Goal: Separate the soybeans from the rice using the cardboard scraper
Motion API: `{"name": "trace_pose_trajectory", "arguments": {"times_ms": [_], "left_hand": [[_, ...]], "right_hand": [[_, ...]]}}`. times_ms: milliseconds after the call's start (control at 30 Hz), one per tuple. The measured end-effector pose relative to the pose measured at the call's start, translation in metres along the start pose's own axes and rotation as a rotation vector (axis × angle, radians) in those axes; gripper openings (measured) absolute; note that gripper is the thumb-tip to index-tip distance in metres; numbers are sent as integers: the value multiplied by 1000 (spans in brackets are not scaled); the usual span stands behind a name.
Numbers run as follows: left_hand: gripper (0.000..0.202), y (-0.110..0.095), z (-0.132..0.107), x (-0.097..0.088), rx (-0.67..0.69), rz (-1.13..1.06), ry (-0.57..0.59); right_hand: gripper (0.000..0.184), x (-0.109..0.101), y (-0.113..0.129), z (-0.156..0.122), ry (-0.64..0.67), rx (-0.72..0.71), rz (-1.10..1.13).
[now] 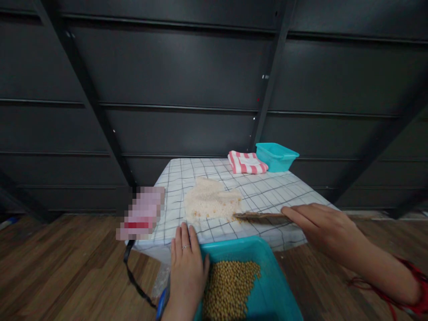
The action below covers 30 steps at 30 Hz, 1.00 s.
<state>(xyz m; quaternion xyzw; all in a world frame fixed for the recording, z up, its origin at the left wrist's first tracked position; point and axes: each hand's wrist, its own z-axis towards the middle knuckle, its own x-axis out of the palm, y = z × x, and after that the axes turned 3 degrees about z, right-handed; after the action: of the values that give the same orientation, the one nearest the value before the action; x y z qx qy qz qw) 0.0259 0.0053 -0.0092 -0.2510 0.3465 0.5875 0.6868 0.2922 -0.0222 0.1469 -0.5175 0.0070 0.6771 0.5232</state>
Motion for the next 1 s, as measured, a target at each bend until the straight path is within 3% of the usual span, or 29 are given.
{"name": "trace_pose_trajectory", "arguments": {"times_ms": [333, 667, 833, 1000], "left_hand": [[59, -3, -1, 0, -9, -22, -18], [49, -5, 3, -6, 27, 8, -15], [47, -6, 3, -6, 7, 23, 11], [49, -9, 3, -7, 2, 43, 40]], "right_hand": [[31, -13, 6, -5, -57, 117, 296], [20, -15, 7, -18, -126, 23, 205], [20, -17, 8, -24, -169, -107, 84], [20, -15, 1, -29, -186, -66, 59]]}}
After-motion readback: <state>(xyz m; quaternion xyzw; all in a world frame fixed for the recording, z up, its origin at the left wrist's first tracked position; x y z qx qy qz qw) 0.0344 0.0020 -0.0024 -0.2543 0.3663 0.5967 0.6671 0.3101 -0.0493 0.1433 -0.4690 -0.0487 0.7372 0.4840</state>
